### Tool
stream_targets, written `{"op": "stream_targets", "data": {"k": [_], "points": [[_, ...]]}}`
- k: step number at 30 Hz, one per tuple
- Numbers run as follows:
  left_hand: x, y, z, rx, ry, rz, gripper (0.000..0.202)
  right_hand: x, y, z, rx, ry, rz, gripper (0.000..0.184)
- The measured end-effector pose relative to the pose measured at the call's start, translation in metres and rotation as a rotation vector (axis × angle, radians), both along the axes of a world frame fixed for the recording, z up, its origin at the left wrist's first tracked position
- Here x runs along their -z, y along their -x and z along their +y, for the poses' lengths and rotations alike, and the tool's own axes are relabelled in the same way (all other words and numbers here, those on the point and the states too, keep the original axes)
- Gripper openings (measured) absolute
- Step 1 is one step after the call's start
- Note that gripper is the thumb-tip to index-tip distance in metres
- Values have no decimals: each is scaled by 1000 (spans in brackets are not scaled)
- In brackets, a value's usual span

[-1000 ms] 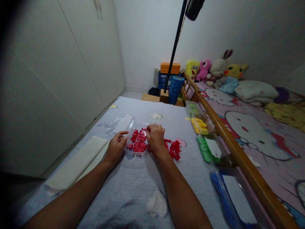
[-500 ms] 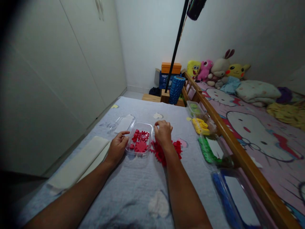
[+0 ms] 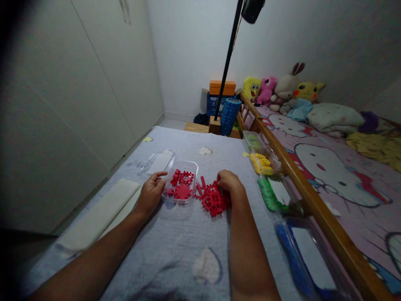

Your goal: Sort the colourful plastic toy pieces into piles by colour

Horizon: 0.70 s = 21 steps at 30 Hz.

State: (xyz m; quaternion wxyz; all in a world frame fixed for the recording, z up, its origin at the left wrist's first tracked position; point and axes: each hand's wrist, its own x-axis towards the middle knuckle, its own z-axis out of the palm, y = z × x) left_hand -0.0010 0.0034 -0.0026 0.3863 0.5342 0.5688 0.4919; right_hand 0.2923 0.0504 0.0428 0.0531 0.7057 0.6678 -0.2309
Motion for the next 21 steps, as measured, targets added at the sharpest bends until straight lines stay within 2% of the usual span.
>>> {"op": "stream_targets", "data": {"k": [4, 8, 11, 14, 18, 21], "points": [[1, 0, 0, 3, -5, -10, 38, -4, 0, 0, -15, -39, -16, 17], [0, 0, 0, 2, 3, -16, 38, -18, 9, -3, -58, -313, 128, 15], [-1, -1, -1, 1, 5, -22, 38, -29, 34, -9, -193, -488, 312, 18], [-2, -1, -1, 1, 7, -27, 38, -33, 71, -16, -382, -516, 382, 22], [-2, -1, -1, 16, 2, -35, 38, -28, 113, -25, -556, -508, 280, 21], [-2, 0, -1, 5, -4, -33, 37, -21, 130, -29, -620, -518, 145, 23]]}}
